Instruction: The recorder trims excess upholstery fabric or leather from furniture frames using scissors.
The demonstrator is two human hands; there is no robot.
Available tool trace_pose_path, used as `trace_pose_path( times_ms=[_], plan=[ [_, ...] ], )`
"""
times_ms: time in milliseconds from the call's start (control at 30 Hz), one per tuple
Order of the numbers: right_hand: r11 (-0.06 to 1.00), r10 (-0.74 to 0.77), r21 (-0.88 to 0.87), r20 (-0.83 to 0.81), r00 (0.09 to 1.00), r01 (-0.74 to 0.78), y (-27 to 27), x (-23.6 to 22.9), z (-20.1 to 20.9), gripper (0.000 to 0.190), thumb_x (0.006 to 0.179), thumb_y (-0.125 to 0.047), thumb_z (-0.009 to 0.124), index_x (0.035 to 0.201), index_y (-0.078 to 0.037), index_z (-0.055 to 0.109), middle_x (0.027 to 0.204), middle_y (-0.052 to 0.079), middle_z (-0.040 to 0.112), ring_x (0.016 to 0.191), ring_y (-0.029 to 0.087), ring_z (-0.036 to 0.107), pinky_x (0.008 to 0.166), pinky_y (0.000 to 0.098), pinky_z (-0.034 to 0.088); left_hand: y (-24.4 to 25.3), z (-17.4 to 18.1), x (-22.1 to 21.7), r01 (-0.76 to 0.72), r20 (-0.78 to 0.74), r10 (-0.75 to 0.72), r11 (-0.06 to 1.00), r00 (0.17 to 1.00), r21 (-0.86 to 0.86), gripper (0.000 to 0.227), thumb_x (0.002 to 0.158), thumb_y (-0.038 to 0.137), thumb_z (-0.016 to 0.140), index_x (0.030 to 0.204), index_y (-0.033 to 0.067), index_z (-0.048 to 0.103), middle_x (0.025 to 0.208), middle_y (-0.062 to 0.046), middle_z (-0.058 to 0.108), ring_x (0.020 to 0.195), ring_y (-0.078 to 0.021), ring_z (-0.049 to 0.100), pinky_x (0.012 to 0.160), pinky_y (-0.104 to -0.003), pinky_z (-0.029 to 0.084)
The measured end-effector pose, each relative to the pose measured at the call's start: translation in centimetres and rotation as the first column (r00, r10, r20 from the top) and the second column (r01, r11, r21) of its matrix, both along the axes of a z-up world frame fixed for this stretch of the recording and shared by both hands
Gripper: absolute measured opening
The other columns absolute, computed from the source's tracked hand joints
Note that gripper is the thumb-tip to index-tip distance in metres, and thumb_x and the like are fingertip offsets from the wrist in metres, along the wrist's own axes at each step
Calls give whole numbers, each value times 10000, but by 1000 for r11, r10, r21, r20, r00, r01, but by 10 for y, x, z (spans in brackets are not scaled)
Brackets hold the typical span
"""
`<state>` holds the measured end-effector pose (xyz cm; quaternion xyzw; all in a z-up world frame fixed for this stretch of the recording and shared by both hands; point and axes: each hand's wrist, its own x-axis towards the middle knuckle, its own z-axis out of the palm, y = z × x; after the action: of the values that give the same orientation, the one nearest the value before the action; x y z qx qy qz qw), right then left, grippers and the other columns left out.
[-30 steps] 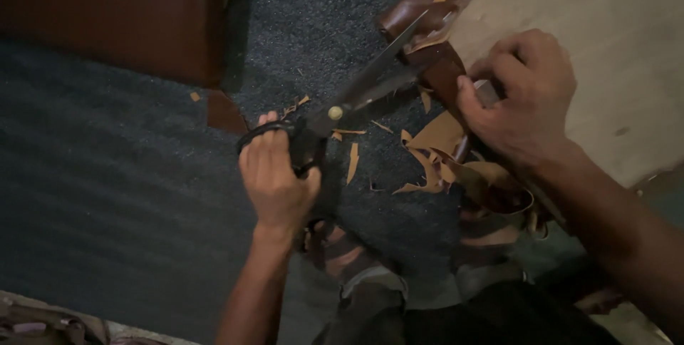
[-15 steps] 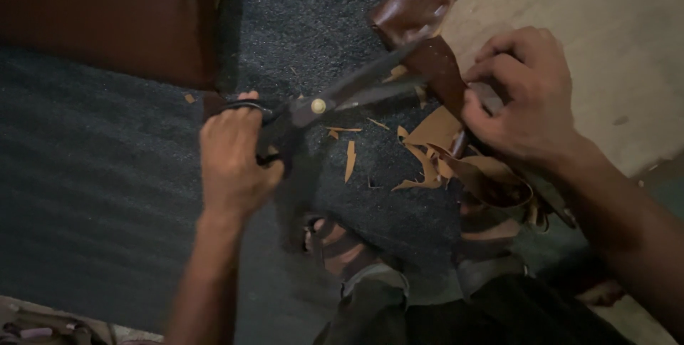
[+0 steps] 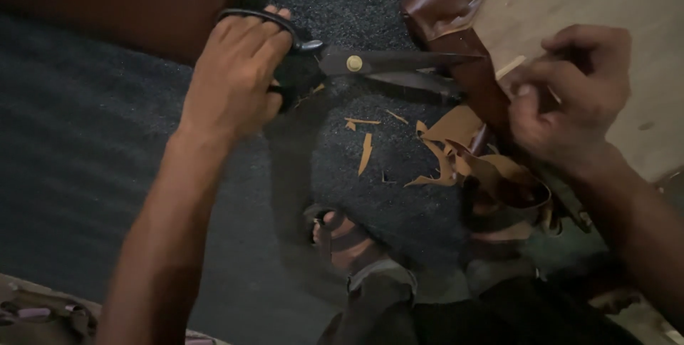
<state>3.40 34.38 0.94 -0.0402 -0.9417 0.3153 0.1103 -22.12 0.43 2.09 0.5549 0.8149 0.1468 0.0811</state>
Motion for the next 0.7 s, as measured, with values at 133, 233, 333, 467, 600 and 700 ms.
trace_pose_path(
  times_ms=[133, 233, 333, 467, 600, 700],
  plan=[
    [995, -60, 79, 63, 996, 55, 3, -1, 1, 87, 913, 100, 661, 972, 36, 667, 1216, 198, 548, 888, 264, 620, 690, 355, 503, 2, 1, -4, 12, 56, -12, 1000, 998, 12, 538, 689, -47, 764, 1216, 1, 667, 1306, -136, 684, 1309, -294, 610, 1160, -436, 422],
    [994, -96, 56, 41, 995, 94, -1, -4, 2, 75, 971, 115, 649, 998, 47, 636, 1227, 184, 542, 892, 249, 613, 684, 341, 494, 1, -1, -2, 4, 43, -5, 999, 999, 35, 516, 708, -60, 749, 1213, 4, 659, 1350, -138, 681, 1349, -289, 606, 1181, -436, 417],
    [994, -87, 61, -16, 996, 87, 0, -3, 0, 104, 1012, 131, 648, 1024, 31, 625, 1226, 152, 532, 925, 244, 615, 723, 328, 503, 5, -4, -2, -14, 46, 11, 999, 999, 47, 521, 700, -54, 743, 1211, 1, 659, 1342, -145, 678, 1350, -297, 600, 1173, -441, 416],
    [996, -80, 53, 78, 994, 76, 4, -4, 0, 111, 988, 158, 646, 1017, 50, 642, 1251, 201, 550, 794, 225, 601, 617, 320, 448, 12, -10, -7, 24, 36, -24, 1000, 999, 5, 510, 722, -45, 764, 1221, 12, 677, 1284, -129, 692, 1297, -297, 615, 1168, -442, 433],
    [988, -141, -41, 117, 983, 147, 0, 0, 1, 120, 1020, 125, 636, 1083, 23, 648, 1245, 189, 559, 935, 235, 646, 687, 309, 495, 26, -11, -14, 33, -109, -35, 999, 993, -25, 447, 769, 20, 799, 1203, 26, 693, 1306, -121, 706, 1278, -280, 636, 1173, -430, 446],
    [996, -72, 59, 35, 997, 70, 3, -1, 1, 111, 1041, 119, 658, 1048, 9, 643, 1236, 145, 559, 1013, 260, 615, 810, 344, 507, 28, -12, -21, 38, -232, -48, 998, 972, -47, 337, 837, -25, 774, 1143, 96, 700, 1238, -50, 731, 1279, -217, 670, 1188, -388, 471]
  ],
)
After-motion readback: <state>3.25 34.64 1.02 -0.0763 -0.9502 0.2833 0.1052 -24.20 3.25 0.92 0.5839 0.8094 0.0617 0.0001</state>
